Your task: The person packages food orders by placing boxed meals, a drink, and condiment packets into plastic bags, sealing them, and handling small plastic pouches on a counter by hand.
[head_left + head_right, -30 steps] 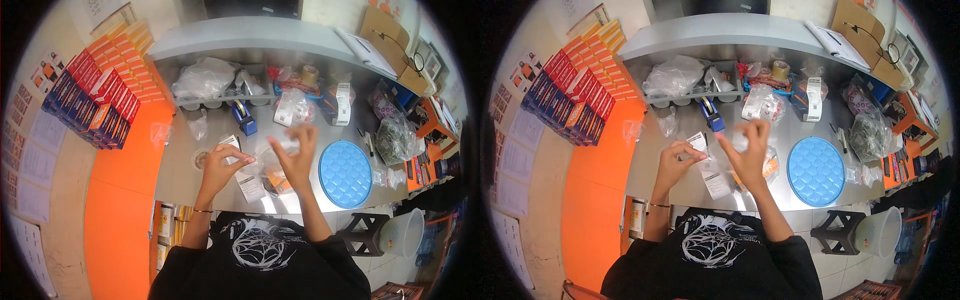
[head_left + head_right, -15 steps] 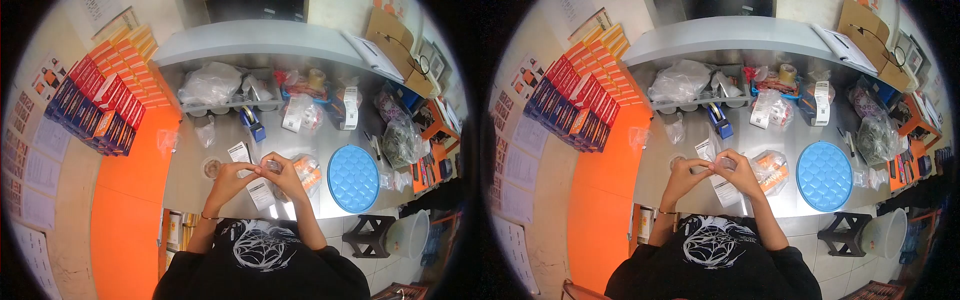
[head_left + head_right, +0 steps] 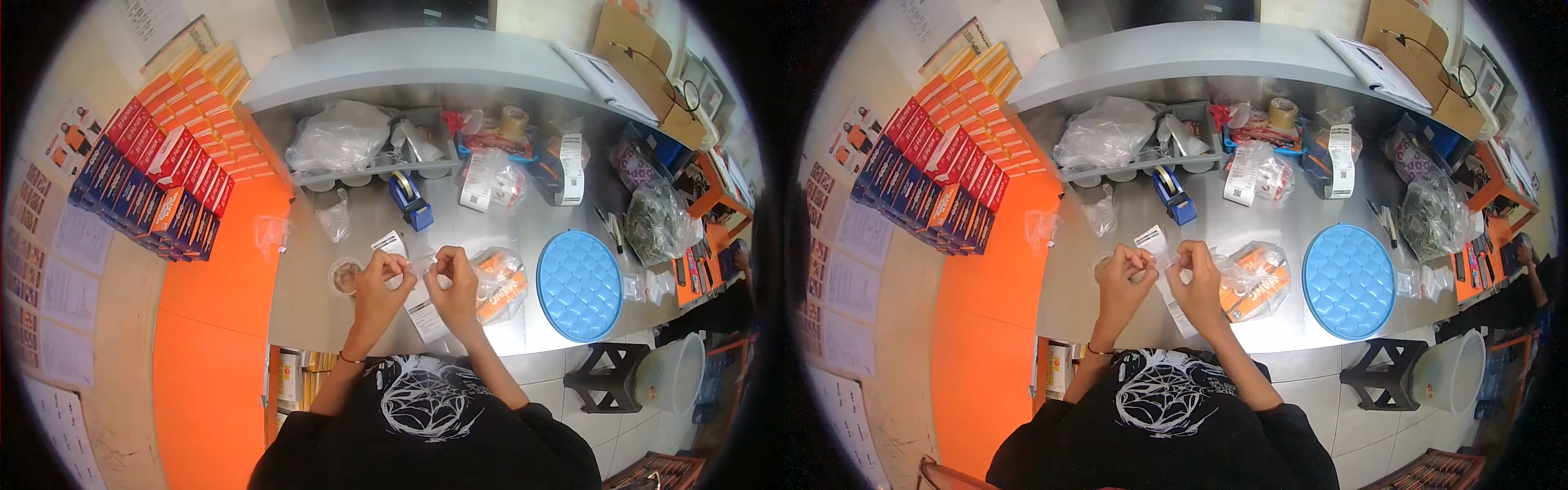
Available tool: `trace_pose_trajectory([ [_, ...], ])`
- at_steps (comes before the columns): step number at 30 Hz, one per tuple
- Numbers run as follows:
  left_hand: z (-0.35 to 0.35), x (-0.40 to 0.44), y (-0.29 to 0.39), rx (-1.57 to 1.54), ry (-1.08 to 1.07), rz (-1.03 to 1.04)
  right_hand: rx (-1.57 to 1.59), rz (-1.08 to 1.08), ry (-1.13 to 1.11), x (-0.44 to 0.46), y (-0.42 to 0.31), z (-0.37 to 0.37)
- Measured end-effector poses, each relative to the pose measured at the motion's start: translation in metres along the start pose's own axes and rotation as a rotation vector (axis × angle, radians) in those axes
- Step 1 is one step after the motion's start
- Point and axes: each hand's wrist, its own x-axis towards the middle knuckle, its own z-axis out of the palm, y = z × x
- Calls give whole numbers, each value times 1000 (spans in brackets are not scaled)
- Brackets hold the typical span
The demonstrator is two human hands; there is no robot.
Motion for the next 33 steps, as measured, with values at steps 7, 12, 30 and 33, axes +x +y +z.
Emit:
trace_pose_trajectory([
  [7, 10, -2, -2, -56, -31, 128, 619, 165, 8, 13, -10, -1],
  [12, 14, -4, -4, -287, 83, 65, 227, 28, -10, 16, -4, -12],
  [30, 10, 11, 12, 159, 277, 297, -275, -270, 25, 18, -8, -28],
  [33, 15, 13, 2, -45, 244, 194, -271, -391, 42, 18, -6, -28],
])
